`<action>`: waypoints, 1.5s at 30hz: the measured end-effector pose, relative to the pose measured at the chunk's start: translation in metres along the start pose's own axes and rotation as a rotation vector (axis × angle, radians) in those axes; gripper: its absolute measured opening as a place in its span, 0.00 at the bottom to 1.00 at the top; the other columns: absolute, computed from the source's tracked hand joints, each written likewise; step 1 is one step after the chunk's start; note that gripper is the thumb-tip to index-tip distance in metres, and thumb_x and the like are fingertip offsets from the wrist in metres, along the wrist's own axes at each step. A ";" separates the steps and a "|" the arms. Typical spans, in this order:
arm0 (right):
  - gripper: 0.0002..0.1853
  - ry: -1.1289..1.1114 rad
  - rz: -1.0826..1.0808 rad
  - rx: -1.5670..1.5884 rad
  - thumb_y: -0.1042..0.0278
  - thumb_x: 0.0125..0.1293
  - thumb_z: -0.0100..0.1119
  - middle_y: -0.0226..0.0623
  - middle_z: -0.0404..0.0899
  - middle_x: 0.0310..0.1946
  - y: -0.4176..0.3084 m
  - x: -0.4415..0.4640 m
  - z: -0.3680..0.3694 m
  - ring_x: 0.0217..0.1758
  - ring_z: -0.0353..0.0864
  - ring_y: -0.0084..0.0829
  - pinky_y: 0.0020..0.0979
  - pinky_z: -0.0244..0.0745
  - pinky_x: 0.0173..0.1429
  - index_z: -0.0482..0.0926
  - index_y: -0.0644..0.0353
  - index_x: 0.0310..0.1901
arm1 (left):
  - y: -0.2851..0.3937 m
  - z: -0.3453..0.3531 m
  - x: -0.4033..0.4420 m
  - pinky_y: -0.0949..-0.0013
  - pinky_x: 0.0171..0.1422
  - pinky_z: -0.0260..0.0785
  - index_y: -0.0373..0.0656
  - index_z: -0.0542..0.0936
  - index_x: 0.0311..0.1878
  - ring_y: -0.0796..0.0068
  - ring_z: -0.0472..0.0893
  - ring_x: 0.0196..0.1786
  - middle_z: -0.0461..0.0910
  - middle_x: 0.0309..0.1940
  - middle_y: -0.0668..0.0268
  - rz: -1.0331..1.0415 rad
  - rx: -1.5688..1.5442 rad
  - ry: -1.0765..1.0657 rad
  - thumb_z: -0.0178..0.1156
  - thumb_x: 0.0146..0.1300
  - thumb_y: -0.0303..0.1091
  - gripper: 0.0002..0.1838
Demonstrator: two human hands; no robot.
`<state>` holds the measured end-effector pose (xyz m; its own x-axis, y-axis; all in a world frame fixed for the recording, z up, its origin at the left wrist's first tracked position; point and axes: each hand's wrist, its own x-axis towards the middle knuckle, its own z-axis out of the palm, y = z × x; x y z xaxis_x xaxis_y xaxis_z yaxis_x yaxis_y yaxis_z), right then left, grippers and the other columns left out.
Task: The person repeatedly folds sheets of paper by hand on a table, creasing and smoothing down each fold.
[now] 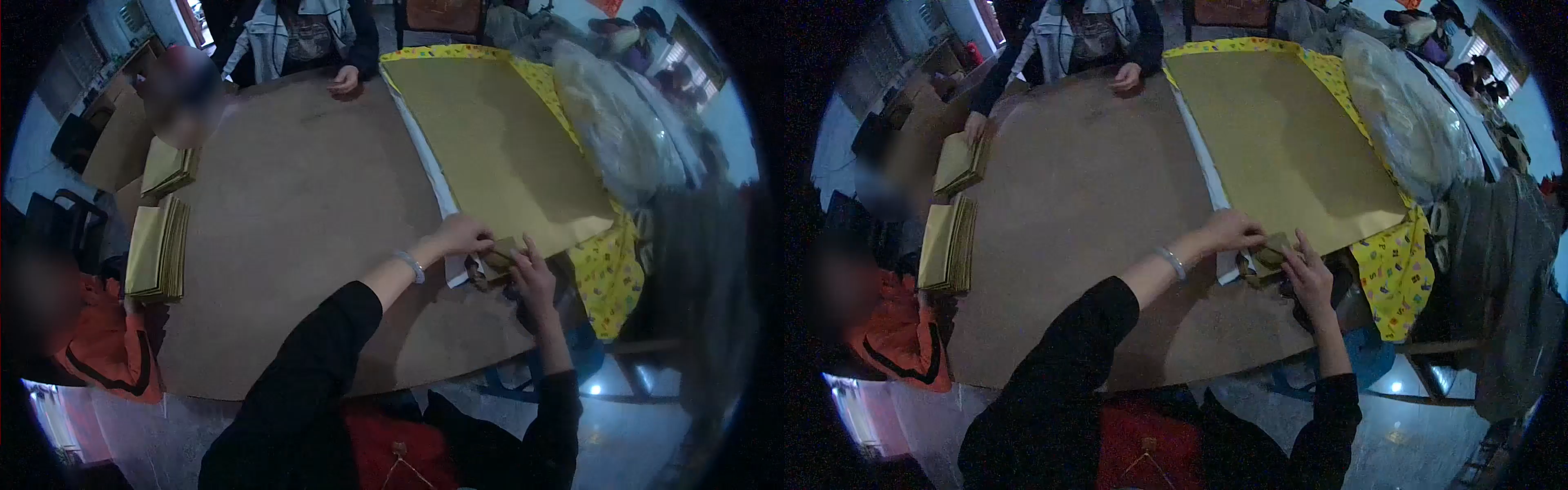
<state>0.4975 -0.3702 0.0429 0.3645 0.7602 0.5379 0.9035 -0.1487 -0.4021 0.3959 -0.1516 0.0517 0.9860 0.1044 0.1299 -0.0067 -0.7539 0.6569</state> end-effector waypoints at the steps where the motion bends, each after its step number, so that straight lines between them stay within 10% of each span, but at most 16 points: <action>1: 0.14 -0.012 -0.110 -0.124 0.73 0.52 0.68 0.40 0.73 0.59 0.000 0.001 0.001 0.47 0.82 0.37 0.30 0.79 0.47 0.83 0.58 0.42 | 0.000 0.000 0.001 0.61 0.40 0.73 0.53 0.83 0.40 0.61 0.82 0.35 0.83 0.32 0.65 0.022 -0.007 0.012 0.59 0.58 0.48 0.13; 20: 0.12 -0.208 0.492 0.528 0.65 0.66 0.58 0.35 0.75 0.30 0.075 0.008 0.013 0.32 0.70 0.24 0.25 0.67 0.39 0.76 0.68 0.38 | 0.007 0.002 -0.006 0.65 0.32 0.71 0.48 0.85 0.33 0.74 0.81 0.27 0.83 0.23 0.70 -0.084 -0.296 0.104 0.65 0.52 0.43 0.11; 27: 0.07 -0.091 0.082 0.078 0.72 0.60 0.61 0.43 0.78 0.36 0.014 0.004 0.011 0.42 0.77 0.43 0.36 0.70 0.47 0.79 0.63 0.39 | -0.004 0.005 0.005 0.66 0.38 0.72 0.48 0.84 0.38 0.70 0.82 0.34 0.84 0.32 0.66 -0.091 -0.197 0.029 0.63 0.56 0.49 0.16; 36: 0.15 0.097 -0.144 -0.150 0.67 0.47 0.71 0.37 0.76 0.47 -0.010 0.009 -0.003 0.49 0.74 0.40 0.38 0.67 0.52 0.80 0.56 0.39 | 0.005 -0.002 0.005 0.72 0.37 0.73 0.44 0.84 0.38 0.79 0.82 0.31 0.84 0.27 0.67 -0.268 -0.334 -0.047 0.65 0.54 0.41 0.12; 45: 0.09 -0.162 -0.347 -0.205 0.66 0.55 0.63 0.32 0.78 0.41 -0.012 0.004 0.000 0.42 0.76 0.35 0.35 0.67 0.48 0.81 0.55 0.39 | 0.007 -0.006 0.005 0.74 0.35 0.71 0.42 0.84 0.34 0.82 0.79 0.29 0.83 0.26 0.69 -0.221 -0.354 -0.082 0.67 0.54 0.39 0.11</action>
<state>0.4884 -0.3658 0.0495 0.0062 0.8744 0.4852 0.9983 0.0229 -0.0540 0.4000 -0.1522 0.0612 0.9800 0.1763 -0.0926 0.1637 -0.4482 0.8788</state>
